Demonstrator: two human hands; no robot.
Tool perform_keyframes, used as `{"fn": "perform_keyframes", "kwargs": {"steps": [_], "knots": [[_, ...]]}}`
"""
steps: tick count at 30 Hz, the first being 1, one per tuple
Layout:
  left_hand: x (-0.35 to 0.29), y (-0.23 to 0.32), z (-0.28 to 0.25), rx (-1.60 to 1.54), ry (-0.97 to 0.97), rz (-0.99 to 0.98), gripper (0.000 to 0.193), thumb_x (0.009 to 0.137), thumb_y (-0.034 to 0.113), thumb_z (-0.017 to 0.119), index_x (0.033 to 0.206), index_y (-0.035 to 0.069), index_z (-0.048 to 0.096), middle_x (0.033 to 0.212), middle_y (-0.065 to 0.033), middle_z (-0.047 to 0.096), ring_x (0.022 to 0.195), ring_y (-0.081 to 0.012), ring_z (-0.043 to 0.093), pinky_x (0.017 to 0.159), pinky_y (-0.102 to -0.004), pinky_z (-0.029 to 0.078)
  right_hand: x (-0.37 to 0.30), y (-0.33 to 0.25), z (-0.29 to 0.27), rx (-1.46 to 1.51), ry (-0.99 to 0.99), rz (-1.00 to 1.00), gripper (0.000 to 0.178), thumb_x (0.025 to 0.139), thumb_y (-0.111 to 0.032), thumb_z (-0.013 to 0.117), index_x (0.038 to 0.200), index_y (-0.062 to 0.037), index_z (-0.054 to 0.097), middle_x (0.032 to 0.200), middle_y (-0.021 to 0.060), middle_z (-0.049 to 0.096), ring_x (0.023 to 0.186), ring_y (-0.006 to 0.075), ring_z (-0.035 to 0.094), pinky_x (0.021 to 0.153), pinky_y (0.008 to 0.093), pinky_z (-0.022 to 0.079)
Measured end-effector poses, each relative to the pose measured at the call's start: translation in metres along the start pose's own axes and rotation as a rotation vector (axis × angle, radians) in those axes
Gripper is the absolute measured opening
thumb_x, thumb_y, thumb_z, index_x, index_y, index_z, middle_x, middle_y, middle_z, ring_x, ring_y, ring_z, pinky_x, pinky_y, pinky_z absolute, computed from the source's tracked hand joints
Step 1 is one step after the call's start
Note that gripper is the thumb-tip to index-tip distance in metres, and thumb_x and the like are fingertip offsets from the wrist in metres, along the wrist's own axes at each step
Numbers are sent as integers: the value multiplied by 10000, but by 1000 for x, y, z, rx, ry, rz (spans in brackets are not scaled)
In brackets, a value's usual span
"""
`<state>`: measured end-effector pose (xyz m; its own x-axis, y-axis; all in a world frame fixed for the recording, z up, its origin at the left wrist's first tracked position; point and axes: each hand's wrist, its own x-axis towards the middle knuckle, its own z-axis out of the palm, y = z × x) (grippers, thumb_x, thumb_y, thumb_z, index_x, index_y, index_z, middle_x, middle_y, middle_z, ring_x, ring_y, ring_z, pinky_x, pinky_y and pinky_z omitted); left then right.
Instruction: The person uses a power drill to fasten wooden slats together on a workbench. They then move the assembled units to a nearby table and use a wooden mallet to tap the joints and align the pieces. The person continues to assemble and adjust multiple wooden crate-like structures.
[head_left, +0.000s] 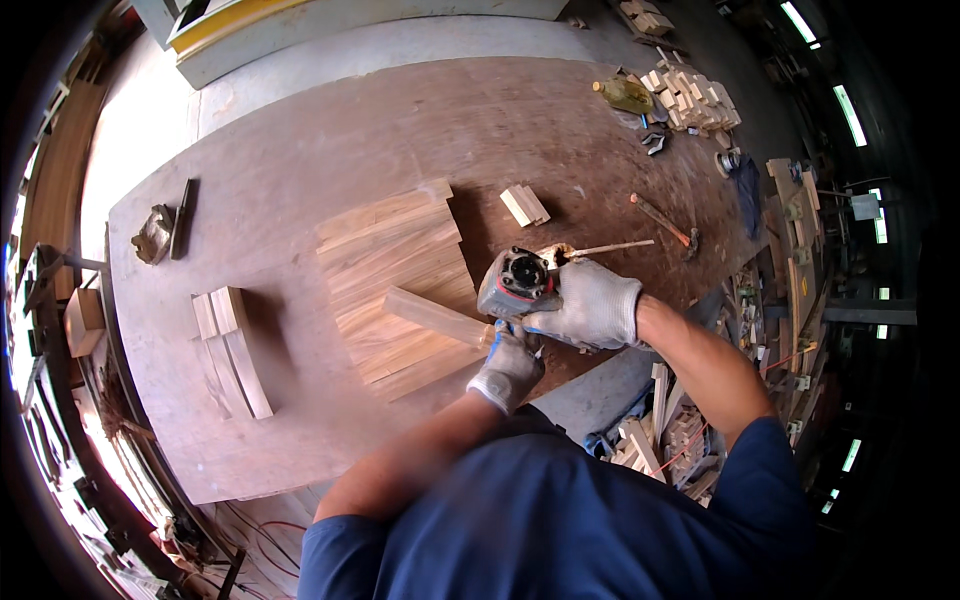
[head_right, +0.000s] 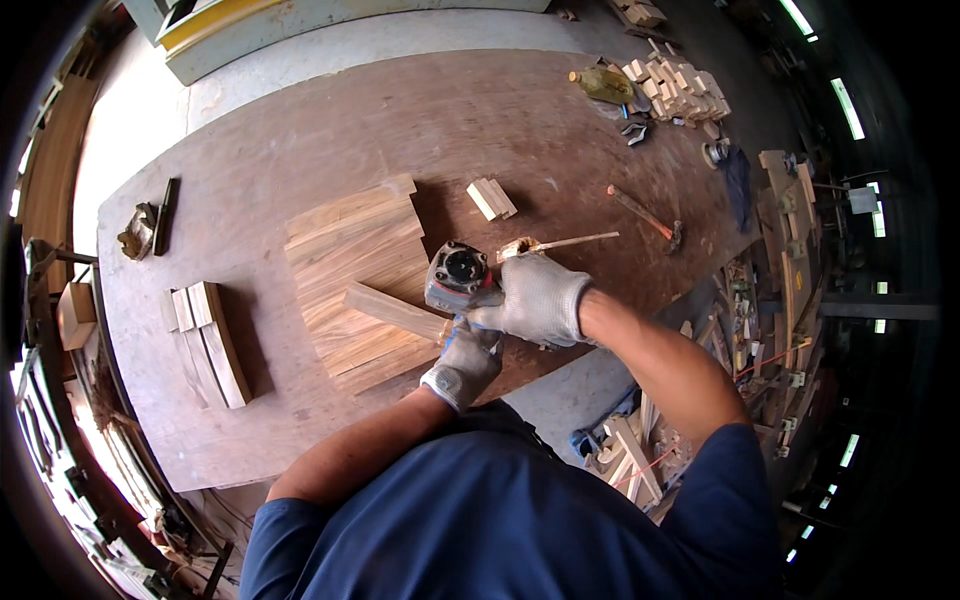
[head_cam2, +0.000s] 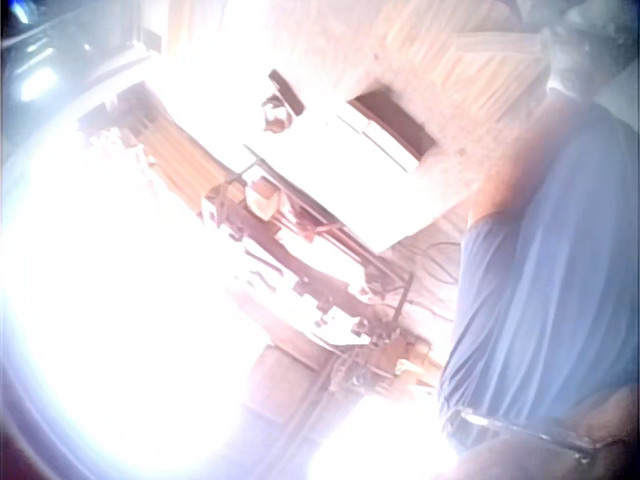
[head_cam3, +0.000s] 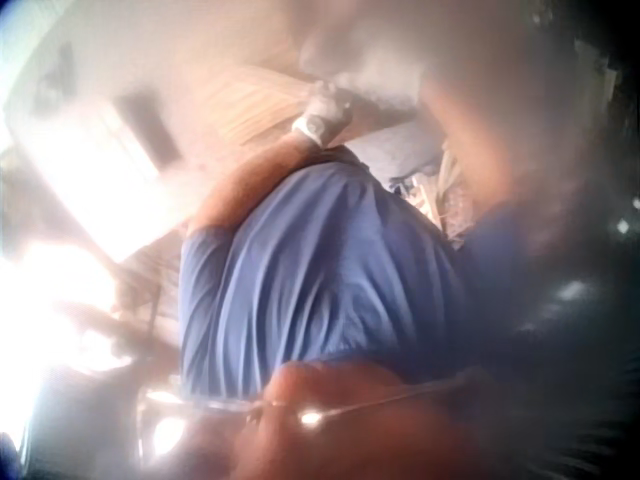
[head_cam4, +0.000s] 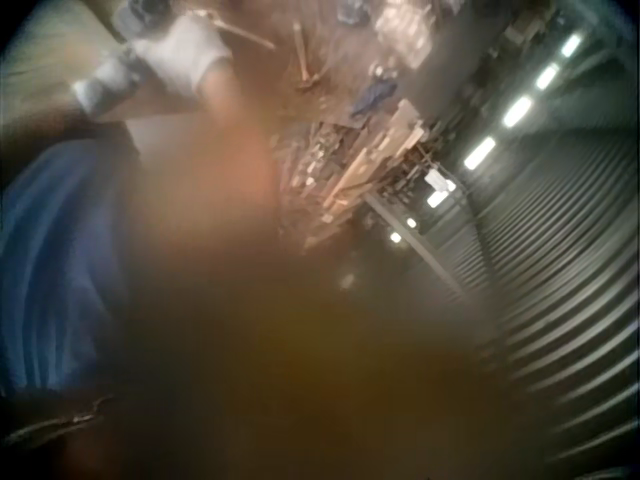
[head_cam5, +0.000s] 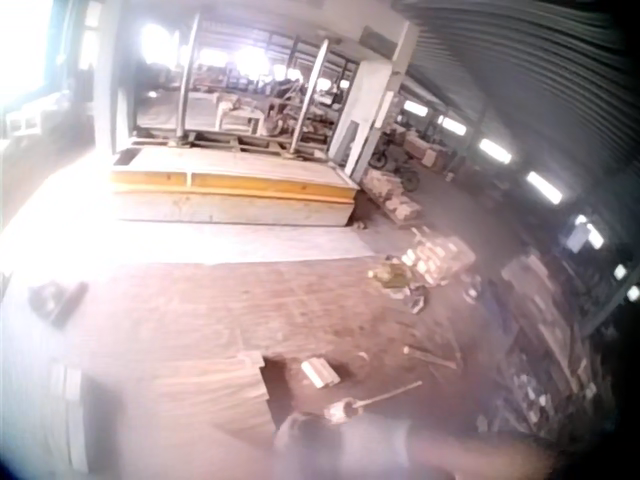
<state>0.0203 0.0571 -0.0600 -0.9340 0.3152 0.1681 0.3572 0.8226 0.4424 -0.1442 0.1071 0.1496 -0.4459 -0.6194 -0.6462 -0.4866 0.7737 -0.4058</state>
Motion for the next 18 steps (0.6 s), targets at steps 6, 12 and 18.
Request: {"fn": "perform_keyframes", "kwargs": {"steps": [6, 12, 18], "knots": [[4, 2, -9, -156, -153, -83, 274, 947, 120, 572, 1142, -7, 717, 1088, -190, 709, 994, -402, 663, 860, -524, 523, 25, -19, -11, -89, -224, 77, 458, 877, -441, 751, 1021, -7, 778, 843, 242, 758, 793, 351, 762, 762, 447, 588], [-2, 3, 14, -26, 180, -28, 323, 910, 114, 597, 1184, -19, 701, 1076, -212, 705, 969, -398, 671, 861, -523, 526, 42, -55, -29, -103, -372, 158, 460, 903, -383, 744, 839, 71, 779, 709, 167, 748, 597, 239, 733, 625, 402, 601], [4, 4, 1, -119, 135, -86, 606, 898, 139, 598, 1458, -78, 522, 1323, -272, 638, 1231, -451, 596, 1053, -564, 472, 64, -70, -35, -137, -541, 230, 411, 960, -331, 715, 862, 65, 765, 754, 124, 756, 578, 213, 719, 555, 375, 596]]}}
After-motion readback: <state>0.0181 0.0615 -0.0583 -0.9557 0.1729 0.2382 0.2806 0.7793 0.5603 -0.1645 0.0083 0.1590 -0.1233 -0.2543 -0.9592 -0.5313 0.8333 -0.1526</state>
